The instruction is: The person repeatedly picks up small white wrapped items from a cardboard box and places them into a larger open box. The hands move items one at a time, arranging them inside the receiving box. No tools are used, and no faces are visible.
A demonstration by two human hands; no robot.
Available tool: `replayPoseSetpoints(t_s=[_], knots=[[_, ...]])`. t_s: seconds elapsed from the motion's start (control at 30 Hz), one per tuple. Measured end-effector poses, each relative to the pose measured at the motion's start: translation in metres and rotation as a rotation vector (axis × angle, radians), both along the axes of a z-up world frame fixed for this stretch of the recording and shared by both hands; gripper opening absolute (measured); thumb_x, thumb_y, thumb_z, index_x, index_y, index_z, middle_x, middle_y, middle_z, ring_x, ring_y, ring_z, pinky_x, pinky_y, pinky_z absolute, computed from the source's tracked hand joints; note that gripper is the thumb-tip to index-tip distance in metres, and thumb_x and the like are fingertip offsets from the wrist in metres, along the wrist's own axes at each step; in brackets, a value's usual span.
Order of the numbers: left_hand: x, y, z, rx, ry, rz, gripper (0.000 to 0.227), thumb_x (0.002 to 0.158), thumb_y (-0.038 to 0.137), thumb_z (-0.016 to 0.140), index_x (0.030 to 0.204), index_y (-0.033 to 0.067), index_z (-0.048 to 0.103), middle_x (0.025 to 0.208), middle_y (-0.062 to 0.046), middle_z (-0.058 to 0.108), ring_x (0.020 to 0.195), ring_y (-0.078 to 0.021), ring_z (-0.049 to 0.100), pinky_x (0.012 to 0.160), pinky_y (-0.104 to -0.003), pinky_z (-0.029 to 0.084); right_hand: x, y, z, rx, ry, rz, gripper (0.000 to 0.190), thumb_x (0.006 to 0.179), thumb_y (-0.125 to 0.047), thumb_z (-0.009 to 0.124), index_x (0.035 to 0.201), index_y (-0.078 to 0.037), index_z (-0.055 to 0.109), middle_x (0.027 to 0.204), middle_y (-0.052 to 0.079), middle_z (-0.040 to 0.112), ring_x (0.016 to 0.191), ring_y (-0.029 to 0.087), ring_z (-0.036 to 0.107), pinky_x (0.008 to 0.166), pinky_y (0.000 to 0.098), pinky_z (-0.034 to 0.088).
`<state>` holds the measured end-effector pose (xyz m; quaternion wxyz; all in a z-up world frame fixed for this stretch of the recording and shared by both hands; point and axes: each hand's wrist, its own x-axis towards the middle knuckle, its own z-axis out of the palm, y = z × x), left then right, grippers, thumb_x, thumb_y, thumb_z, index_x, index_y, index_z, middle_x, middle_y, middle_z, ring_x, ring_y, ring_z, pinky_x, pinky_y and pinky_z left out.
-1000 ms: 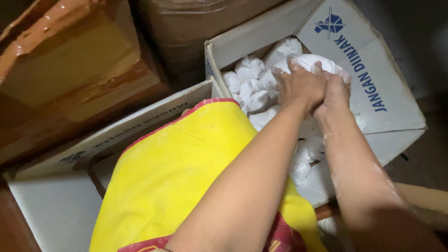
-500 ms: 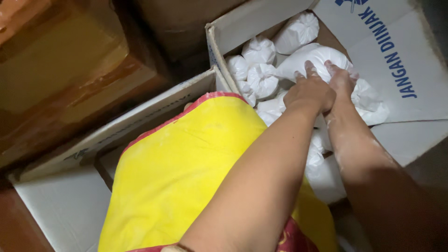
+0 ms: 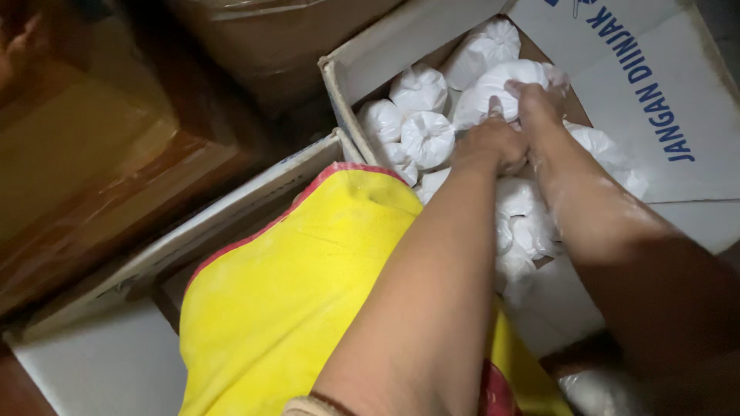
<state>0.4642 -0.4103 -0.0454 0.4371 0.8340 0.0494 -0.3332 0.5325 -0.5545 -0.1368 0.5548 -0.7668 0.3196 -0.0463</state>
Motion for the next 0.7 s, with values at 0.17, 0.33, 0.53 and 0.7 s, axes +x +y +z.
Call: replayPoseSetpoints(t_s=[0.17, 0.33, 0.53, 0.7], knots=[[0.019, -0.01, -0.04, -0.071, -0.02, 0.068, 0.098, 0.083, 0.043, 0.056, 0.162, 0.0007, 0.016, 0.147, -0.025, 0.055, 0.135, -0.0367, 0.055, 0.112, -0.039, 0.043, 0.021, 0.016, 0.007, -0.312, 0.078, 0.206, 0.085, 0.077, -0.02, 0.087, 0.144, -0.001, 0.038, 0.139, 0.021, 0.055, 0.124, 0.03, 0.058, 0.102, 0.0353, 0.047], [0.031, -0.019, -0.082, -0.106, 0.04, 0.085, 0.091, 0.085, 0.049, 0.057, 0.155, -0.0042, 0.031, 0.148, -0.026, 0.053, 0.137, -0.0371, 0.053, 0.113, -0.041, 0.042, 0.028, 0.024, 0.002, -0.268, 0.285, 0.294, 0.083, 0.08, -0.023, 0.082, 0.147, 0.003, 0.039, 0.14, 0.023, 0.06, 0.123, 0.03, 0.065, 0.099, 0.0381, 0.054], [0.055, -0.035, -0.138, -0.091, -0.053, -0.006, 0.069, 0.085, 0.052, 0.054, 0.138, 0.0086, 0.063, 0.15, -0.025, 0.049, 0.137, -0.0386, 0.051, 0.113, -0.04, 0.04, 0.042, 0.023, -0.017, -0.305, 0.324, 0.435, 0.085, 0.083, -0.025, 0.084, 0.147, 0.005, 0.037, 0.14, 0.026, 0.054, 0.122, 0.034, 0.061, 0.096, 0.0396, 0.053], [0.074, -0.042, -0.183, -0.093, -0.046, 0.103, 0.073, 0.079, 0.047, 0.065, 0.132, -0.0019, 0.064, 0.145, -0.025, 0.056, 0.134, -0.0353, 0.056, 0.111, -0.038, 0.044, 0.057, 0.004, -0.059, -0.312, 0.37, 0.477, 0.078, 0.086, -0.021, 0.079, 0.145, 0.011, 0.039, 0.139, 0.03, 0.057, 0.122, 0.035, 0.066, 0.096, 0.0397, 0.057]])
